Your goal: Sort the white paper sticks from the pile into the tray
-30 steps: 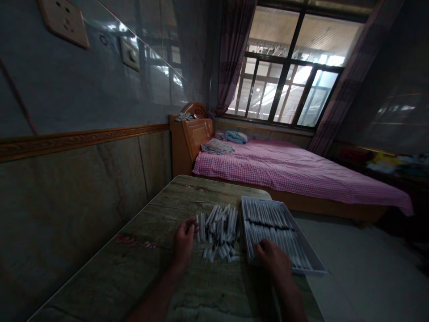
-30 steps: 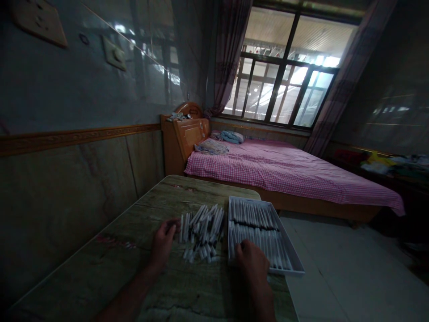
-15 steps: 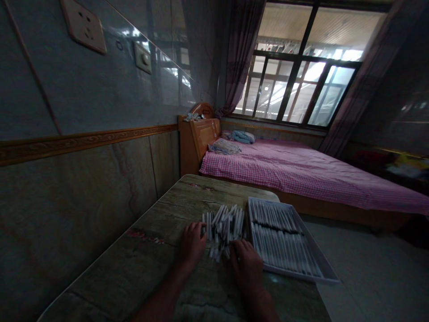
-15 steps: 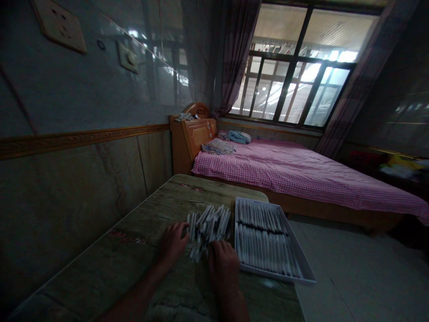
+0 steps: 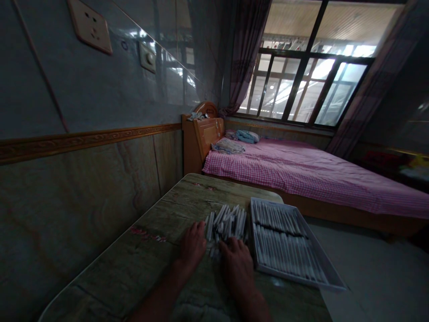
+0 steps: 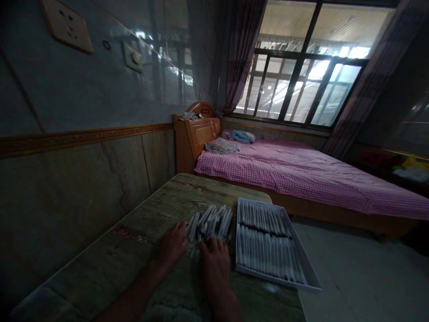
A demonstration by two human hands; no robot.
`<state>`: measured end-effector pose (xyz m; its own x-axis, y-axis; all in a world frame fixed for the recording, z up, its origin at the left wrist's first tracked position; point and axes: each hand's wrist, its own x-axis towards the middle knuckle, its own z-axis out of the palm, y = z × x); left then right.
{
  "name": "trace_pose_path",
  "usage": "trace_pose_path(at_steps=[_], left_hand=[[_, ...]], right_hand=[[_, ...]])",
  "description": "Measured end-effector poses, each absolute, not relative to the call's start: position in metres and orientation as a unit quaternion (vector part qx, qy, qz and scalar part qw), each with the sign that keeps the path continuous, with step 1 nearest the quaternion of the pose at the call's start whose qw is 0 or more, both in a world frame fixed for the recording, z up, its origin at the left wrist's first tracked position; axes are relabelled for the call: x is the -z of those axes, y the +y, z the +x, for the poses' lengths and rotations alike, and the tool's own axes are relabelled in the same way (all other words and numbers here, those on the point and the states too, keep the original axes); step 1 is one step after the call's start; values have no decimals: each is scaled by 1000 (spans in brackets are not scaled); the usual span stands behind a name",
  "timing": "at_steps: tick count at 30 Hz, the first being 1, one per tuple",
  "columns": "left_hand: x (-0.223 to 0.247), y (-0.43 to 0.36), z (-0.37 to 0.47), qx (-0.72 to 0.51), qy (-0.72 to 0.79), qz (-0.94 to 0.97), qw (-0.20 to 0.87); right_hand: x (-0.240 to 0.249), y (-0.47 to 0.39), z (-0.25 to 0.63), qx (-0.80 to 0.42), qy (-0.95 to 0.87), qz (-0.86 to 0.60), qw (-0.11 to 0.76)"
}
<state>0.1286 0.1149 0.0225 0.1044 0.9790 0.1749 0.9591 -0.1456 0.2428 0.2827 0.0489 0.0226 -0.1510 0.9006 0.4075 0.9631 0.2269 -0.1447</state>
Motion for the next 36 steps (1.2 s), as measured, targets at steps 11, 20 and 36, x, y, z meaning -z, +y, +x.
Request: trace_pose_path(at_steps=[11,20,36], left_hand=[[-22,109,130,-111,641,759,18],[-29,107,127,-103,649,753,41],[-16,134,122,-552,495,347,574]], right_hand=[[-21,44,283,66,-758,-617,202],[-12,51,288,123,-752,-601,241],[-3,53,304,136,-701,-460,528]])
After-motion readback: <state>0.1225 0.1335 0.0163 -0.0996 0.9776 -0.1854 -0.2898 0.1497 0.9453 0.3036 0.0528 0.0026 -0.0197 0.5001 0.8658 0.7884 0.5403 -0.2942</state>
